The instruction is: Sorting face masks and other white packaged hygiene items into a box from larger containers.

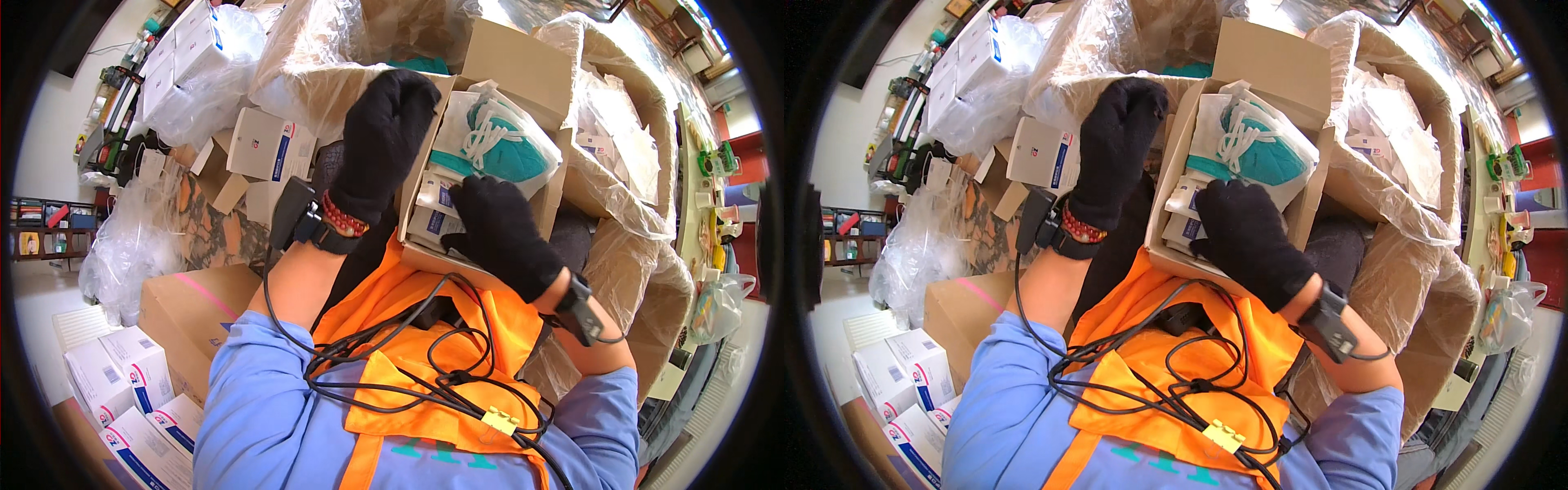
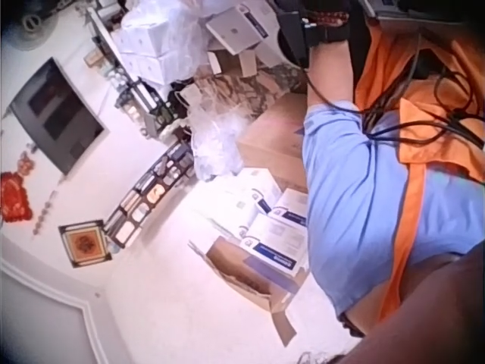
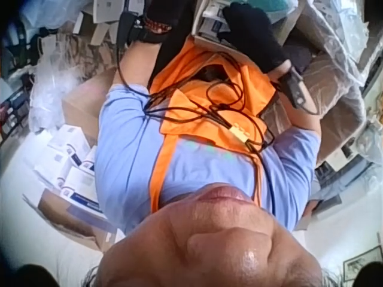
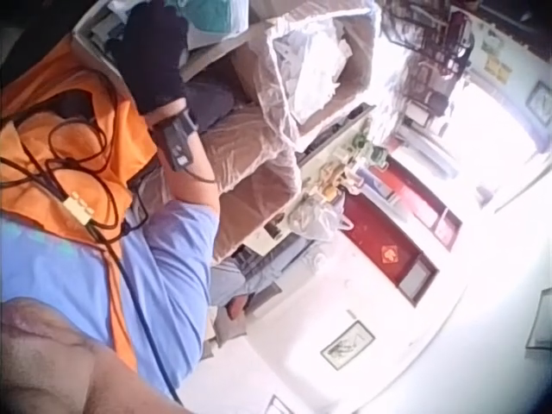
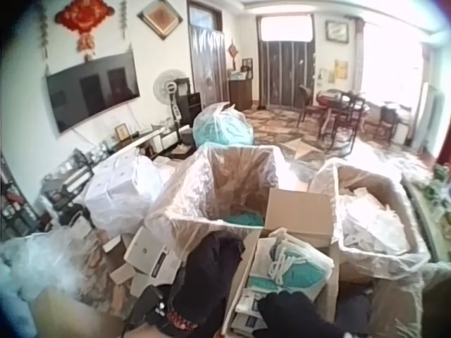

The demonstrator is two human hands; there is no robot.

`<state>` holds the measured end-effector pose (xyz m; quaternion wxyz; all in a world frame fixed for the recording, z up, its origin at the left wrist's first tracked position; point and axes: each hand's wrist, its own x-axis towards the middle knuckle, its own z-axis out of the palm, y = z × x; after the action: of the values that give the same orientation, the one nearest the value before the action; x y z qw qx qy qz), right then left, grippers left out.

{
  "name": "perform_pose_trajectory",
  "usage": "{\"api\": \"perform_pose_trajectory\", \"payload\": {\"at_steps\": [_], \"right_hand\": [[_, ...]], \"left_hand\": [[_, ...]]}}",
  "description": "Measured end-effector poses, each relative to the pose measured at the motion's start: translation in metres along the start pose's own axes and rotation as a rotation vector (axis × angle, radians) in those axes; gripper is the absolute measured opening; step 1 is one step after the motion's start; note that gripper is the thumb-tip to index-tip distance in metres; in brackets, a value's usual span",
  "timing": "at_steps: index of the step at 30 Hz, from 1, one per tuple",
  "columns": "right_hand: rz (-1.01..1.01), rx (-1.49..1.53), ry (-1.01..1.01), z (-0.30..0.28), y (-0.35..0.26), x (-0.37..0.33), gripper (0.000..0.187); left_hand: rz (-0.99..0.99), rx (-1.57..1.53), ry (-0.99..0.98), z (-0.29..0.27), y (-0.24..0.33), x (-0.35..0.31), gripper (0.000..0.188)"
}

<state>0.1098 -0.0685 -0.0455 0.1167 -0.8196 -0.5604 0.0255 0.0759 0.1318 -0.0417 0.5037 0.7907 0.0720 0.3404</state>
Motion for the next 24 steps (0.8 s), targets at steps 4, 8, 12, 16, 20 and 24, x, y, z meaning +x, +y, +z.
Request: {"api": "perform_pose_trajectory", "payload": {"at_steps": [4,8,12,16,20,24], "right_hand": [[0.155,-0.122,-0.05,0.02,0.027,0.003,0.018],[0.29,0.322,0.172,-0.015,0.038,0.002,0.015],[0.314,0.557,-0.025,-0.024,0.048,0.002,0.02],[0.404,0.621,-0.056,-0.029,0.044,0.004,0.021],[0.29,0.778,0.025,-0.022,0.046,0.002,0.022],[0.19,0.498,0.255,-0.03,0.035,0.001,0.016]], "left_hand": [[-0.14,-0.255,-0.361,0.0,0.016,-0.012,0.019],[0.2,0.08,-0.5,-0.001,0.005,-0.016,0.029],[0.125,0.057,-0.599,0.013,-0.006,-0.01,0.019],[0.055,-0.084,-0.62,0.022,-0.005,-0.012,0.013],[0.118,-0.013,-0.608,0.028,-0.015,-0.014,0.013],[0.011,-0.159,-0.485,0.041,-0.003,-0.017,0.016]]}}
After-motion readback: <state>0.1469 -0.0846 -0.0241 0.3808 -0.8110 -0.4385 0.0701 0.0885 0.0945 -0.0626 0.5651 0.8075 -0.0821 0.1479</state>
